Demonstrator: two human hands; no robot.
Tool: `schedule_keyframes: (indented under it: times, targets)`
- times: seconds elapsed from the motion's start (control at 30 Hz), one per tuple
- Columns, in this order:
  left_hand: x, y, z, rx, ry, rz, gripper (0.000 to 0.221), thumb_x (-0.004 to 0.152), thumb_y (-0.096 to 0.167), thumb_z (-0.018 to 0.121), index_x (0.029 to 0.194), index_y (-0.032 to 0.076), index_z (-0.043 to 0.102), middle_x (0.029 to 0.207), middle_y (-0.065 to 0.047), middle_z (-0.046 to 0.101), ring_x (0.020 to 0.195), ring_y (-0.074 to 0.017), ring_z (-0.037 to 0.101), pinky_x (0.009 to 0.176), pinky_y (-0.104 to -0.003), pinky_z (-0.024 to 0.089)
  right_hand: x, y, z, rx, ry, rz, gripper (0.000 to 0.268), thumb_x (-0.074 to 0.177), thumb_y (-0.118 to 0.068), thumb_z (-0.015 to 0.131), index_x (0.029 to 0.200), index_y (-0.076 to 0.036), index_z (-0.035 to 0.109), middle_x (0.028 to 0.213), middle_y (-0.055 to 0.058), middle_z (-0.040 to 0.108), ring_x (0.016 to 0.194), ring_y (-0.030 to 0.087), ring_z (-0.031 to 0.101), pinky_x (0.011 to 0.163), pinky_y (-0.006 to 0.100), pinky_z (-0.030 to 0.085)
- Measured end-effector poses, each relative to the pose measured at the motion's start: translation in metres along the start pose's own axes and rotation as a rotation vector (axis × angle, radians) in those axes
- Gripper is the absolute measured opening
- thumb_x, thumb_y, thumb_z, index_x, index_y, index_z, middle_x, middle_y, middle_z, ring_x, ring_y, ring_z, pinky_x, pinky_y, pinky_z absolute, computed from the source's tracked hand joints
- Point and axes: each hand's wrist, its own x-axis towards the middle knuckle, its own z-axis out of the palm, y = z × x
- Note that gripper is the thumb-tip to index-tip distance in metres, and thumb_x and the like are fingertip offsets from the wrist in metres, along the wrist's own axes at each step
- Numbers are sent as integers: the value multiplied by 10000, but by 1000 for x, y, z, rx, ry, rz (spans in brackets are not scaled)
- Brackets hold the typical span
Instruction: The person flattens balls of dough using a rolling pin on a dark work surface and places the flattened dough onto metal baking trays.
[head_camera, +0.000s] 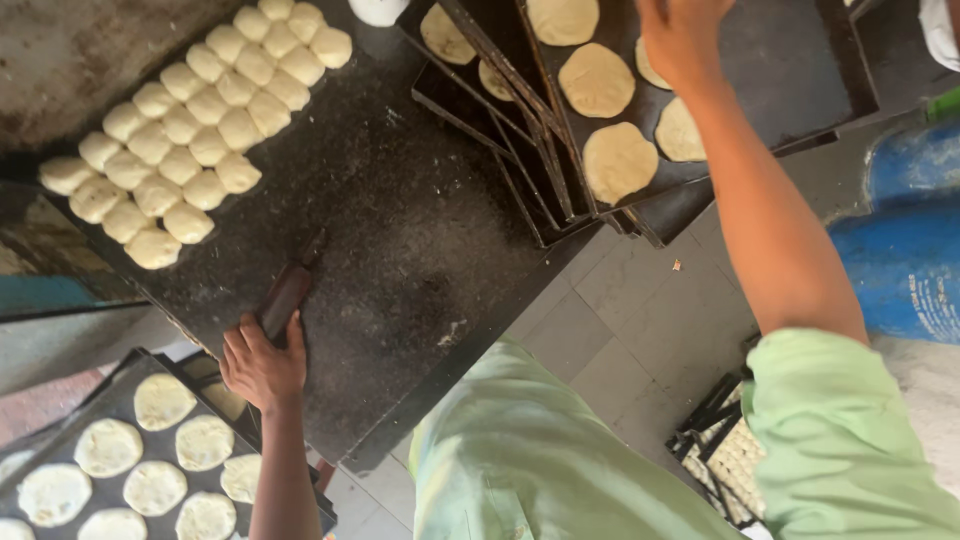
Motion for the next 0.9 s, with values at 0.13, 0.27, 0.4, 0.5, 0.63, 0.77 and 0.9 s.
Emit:
schedule_keyframes:
  times: [0.13,0.27,0.4,0.5,0.63,0.77,0.9]
  targets:
    - [3,4,-6,-20,50,15,606,1006,560,755,1292,43,625,1072,-147,614,939,-345,655,783,-464,508,-1,-28,10,461,182,-75,452,1178,-183,671,821,30,495,686,113,462,580,188,406,547,295,297]
    - [5,5,-5,-52,22,-16,587,992,562,739,1306,78,626,1106,-137,629,986,-357,649,828,-487,510,-96,-150,65,801,-19,250,339,1082,-343,511,982,-70,687,690,-27,597,561,61,606,474,187,401]
    - [7,5,-16,-15,6,-33,591,968,552,718,1286,64,613,1100,-135,620,992,-330,658,830,-489,510,-169,-267,219,473,-571,-243,257,971,-148,789,1221,-101,750,981,106,771,840,204,738,742,328,591]
    - [12,5,-16,-82,-7,-71,602,959,540,753,1302,68,605,1069,-132,622,947,-332,652,779,-468,498,-172,-297,347,394,-415,-627,404,916,-56,739,1309,-67,644,1215,135,703,1130,346,673,945,421,569]
    - [12,-1,-12,-77,27,-52,605,958,517,744,1322,65,573,1106,-127,634,952,-320,653,764,-448,490,-176,-293,419,372,-367,-488,388,955,38,663,1311,-114,641,1321,125,672,1228,335,659,1027,408,571]
    - [11,0,-11,-93,25,-61,605,970,515,735,1328,56,568,1083,-122,628,938,-308,654,758,-441,496,-232,-246,291,617,-396,-432,479,1033,150,538,1481,-17,513,1520,185,543,1424,372,564,1212,445,518]
    - [10,-2,-15,-70,37,-29,598,997,529,728,1317,49,573,1062,-119,616,927,-306,649,769,-436,502,-286,-232,183,-133,-679,-931,563,808,-93,627,1365,-163,582,1361,226,616,1297,436,503,1016,661,382]
